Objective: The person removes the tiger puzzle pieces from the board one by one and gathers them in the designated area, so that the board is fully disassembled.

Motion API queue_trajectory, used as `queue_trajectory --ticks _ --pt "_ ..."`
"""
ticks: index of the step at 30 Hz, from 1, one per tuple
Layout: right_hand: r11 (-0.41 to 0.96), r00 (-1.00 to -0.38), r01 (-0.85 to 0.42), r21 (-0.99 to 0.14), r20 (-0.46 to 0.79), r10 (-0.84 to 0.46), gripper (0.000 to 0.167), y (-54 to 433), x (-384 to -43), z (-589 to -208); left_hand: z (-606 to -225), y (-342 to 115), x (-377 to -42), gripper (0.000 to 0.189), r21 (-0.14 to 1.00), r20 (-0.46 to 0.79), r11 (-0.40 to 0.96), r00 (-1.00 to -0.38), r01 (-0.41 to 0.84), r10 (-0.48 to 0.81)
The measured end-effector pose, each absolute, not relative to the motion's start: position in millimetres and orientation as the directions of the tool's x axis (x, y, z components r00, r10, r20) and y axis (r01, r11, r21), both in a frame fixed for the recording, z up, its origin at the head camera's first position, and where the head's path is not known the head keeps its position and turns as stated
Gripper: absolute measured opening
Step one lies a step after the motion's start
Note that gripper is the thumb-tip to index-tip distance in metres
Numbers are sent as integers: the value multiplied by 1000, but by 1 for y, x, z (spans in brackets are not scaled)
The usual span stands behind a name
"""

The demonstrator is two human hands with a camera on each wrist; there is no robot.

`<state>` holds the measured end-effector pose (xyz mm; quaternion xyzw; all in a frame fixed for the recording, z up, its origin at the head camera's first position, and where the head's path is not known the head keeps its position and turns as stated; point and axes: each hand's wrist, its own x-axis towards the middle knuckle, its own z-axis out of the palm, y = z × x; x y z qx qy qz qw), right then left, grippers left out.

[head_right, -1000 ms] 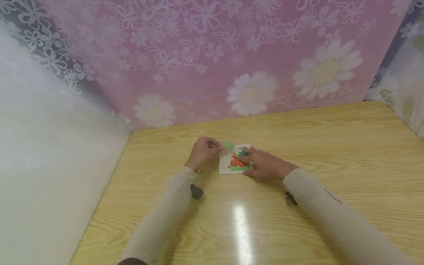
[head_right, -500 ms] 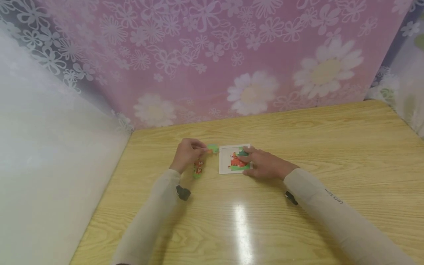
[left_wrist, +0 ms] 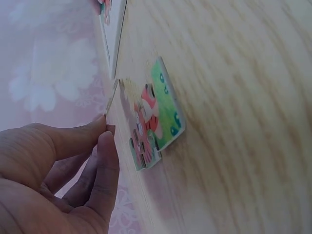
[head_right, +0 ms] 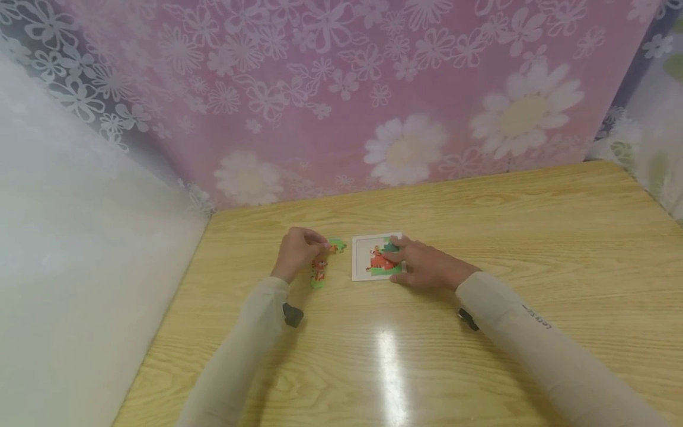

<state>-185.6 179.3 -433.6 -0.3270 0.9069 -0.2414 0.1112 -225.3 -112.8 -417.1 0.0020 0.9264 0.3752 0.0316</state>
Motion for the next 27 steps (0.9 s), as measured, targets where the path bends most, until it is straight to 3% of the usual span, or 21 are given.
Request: queue_trajectory --ticks 13,27 --pt "674 -766 -537 -507 -42 -641 58 179 -186 -436 -420 -107 -224 12 654 26 749 -993 106 117" --pt "682 -776 -512 -523 -60 -628 58 180 -186 -437 -417 -64 -218 17 619 -24 747 -946 241 324"
